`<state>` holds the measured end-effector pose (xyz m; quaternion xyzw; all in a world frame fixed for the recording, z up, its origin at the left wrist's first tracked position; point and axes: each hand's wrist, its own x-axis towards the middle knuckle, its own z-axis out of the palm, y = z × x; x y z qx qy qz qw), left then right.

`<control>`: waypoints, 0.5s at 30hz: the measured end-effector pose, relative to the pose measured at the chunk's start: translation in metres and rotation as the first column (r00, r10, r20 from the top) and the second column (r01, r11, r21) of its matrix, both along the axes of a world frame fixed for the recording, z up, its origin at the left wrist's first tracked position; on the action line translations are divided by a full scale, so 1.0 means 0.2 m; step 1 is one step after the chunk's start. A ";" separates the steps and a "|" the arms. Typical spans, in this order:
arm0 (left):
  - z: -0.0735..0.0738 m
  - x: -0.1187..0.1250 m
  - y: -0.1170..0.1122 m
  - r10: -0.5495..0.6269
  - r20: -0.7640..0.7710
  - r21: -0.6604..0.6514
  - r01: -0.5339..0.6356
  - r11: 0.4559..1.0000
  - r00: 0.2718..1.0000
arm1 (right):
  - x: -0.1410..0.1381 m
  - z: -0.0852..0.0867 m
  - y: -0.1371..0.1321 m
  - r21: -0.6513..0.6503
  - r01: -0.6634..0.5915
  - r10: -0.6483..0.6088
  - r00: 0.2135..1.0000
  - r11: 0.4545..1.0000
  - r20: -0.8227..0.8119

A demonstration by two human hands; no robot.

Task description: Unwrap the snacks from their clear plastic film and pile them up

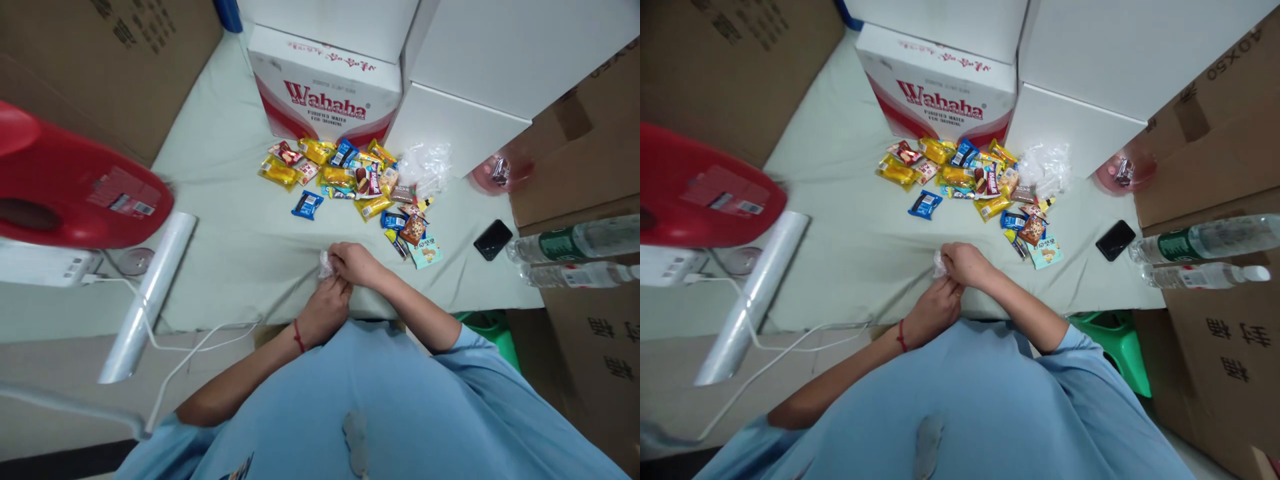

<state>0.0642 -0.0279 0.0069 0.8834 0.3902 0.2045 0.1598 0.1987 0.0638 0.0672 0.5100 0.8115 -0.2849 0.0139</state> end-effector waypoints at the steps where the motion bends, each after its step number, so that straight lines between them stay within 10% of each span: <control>1: 0.03 -0.03 -0.01 -0.032 0.043 0.015 0.032 0.999 0.999 | 0.02 -0.01 -0.02 0.014 -0.007 0.007 0.999 1.000 -0.035; 7: 0.16 -0.26 -0.05 -0.086 0.243 0.020 0.084 0.996 0.966 | 0.01 -0.09 -0.19 0.213 -0.062 0.075 0.996 0.975 -0.052; 11: 0.14 -0.34 -0.08 0.180 0.314 -0.124 -0.148 0.981 0.932 | -0.03 -0.15 -0.19 0.284 -0.073 0.051 0.995 0.956 0.087; 15: 0.09 -0.34 -0.07 0.538 0.395 -0.406 -0.384 0.829 0.745 | 0.06 -0.10 -0.12 0.283 0.107 -0.075 0.990 0.953 -0.120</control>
